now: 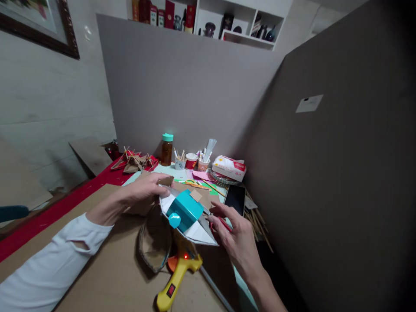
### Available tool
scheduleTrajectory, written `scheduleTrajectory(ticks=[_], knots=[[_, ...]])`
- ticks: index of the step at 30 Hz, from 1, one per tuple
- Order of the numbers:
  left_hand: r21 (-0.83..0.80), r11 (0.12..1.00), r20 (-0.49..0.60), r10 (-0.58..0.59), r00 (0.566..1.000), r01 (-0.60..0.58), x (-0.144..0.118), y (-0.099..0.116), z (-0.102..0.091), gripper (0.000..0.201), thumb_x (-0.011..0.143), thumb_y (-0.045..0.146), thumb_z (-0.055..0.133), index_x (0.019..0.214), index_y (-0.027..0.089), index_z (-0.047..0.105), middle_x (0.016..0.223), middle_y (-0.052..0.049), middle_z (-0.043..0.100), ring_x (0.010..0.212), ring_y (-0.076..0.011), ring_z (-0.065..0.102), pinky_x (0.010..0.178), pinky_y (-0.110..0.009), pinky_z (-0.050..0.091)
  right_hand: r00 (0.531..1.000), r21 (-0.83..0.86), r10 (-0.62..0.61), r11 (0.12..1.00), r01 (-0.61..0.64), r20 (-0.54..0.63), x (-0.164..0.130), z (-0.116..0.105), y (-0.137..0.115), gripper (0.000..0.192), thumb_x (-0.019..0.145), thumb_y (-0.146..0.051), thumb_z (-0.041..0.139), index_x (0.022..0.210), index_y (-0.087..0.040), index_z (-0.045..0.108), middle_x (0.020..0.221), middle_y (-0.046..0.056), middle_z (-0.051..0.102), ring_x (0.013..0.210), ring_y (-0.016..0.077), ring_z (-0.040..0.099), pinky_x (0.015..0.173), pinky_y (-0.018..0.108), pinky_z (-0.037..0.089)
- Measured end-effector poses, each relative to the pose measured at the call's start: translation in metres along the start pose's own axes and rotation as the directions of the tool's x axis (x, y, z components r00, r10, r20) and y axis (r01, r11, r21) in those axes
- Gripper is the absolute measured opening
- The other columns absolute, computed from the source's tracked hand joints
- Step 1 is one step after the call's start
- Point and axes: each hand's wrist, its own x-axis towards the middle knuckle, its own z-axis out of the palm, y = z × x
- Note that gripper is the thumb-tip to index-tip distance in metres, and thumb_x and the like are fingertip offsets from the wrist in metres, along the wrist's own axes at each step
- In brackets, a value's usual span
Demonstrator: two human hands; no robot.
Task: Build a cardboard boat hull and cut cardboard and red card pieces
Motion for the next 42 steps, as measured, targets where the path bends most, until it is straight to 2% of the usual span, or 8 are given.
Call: scheduleTrajectory(ticks=[3,7,10,13,19,23,32,42], knots=[[0.017,1.000,0.017,-0.007,1.000,0.007,0.004,-0.003,0.010,0.016,0.059,0.017,0.068,0.075,0.019,0.068,0.076,-0.002,0.063,0.073,-0.0222,0.057,0.061,-0.029,0.042,0.999,0.063,-0.025,0.998,0.023,0.037,0.001,-0.002,-0.007,0.023,0.095,-0.027,0.060,0.115,-0.022,0.071,0.100,0.004,0.076,0.092,0.0205,0.068,0.082,0.030,0.051],[0.021,1.000,0.022,-0.013,1.000,0.012,0.004,-0.005,0.022,0.014,0.060,0.019,0.066,0.075,0.019,0.066,0.073,-0.001,0.059,0.067,-0.0196,0.053,0.057,-0.028,0.039,0.997,-0.008,-0.055,0.998,0.056,0.045,0.000,0.002,-0.003,0.020,0.095,-0.023,0.059,0.107,-0.020,0.074,0.097,0.005,0.076,0.090,0.0222,0.067,0.081,0.033,0.051],[0.022,1.000,0.008,-0.009,1.000,0.008,0.005,-0.008,0.029,0.020,0.060,0.018,0.065,0.080,0.020,0.068,0.075,-0.002,0.060,0.068,-0.0202,0.053,0.056,-0.028,0.038,0.995,-0.041,-0.098,0.994,0.099,0.007,-0.001,0.004,0.000,0.021,0.096,-0.020,0.056,0.106,-0.019,0.074,0.094,0.006,0.075,0.087,0.0221,0.067,0.078,0.032,0.052],[0.022,1.000,-0.022,0.005,1.000,-0.004,0.008,-0.015,0.034,0.015,0.058,0.014,0.066,0.071,0.021,0.065,0.073,-0.002,0.059,0.068,-0.0205,0.052,0.055,-0.028,0.036,0.991,-0.053,-0.123,0.991,0.120,-0.050,-0.001,0.003,-0.001,0.022,0.096,-0.021,0.055,0.107,-0.020,0.073,0.092,0.007,0.074,0.086,0.0226,0.066,0.075,0.032,0.053],[-0.039,0.999,-0.008,-0.006,1.000,0.006,0.011,-0.020,0.038,0.013,0.060,0.015,0.065,0.072,0.021,0.062,0.070,-0.002,0.058,0.060,-0.0175,0.049,0.052,-0.028,0.035,0.998,0.056,-0.049,0.997,0.051,-0.027,-0.001,0.004,-0.001,0.018,0.093,-0.021,0.058,0.098,-0.021,0.075,0.095,0.006,0.073,0.090,0.0218,0.066,0.079,0.032,0.052],[-0.105,0.993,0.048,-0.043,0.998,0.048,0.008,-0.016,0.040,0.012,0.063,0.018,0.064,0.074,0.020,0.058,0.066,0.000,0.053,0.055,-0.0148,0.048,0.050,-0.027,0.036,1.000,0.026,0.021,0.999,-0.022,0.006,-0.002,0.008,0.003,0.018,0.090,-0.020,0.058,0.090,-0.022,0.075,0.100,0.007,0.072,0.096,0.0234,0.066,0.084,0.034,0.051],[-0.257,0.957,0.096,-0.111,0.989,0.133,0.003,-0.021,0.046,0.018,0.066,0.016,0.065,0.083,0.018,0.060,0.071,-0.002,0.057,0.058,-0.0154,0.052,0.051,-0.028,0.038,1.000,-0.079,-0.025,0.997,0.026,0.011,-0.005,0.009,0.001,0.022,0.092,-0.018,0.054,0.106,-0.019,0.071,0.103,0.008,0.072,0.099,0.0255,0.063,0.088,0.038,0.049],[-0.281,0.947,0.078,-0.135,0.988,0.152,0.007,-0.019,0.041,0.018,0.064,0.016,0.069,0.080,0.018,0.061,0.065,0.001,0.057,0.053,-0.0141,0.050,0.049,-0.027,0.038,0.998,-0.174,-0.069,0.982,0.068,-0.005,-0.005,0.009,0.000,0.032,0.095,-0.019,0.051,0.121,-0.020,0.068,0.108,0.009,0.074,0.101,0.0264,0.065,0.092,0.043,0.050]])
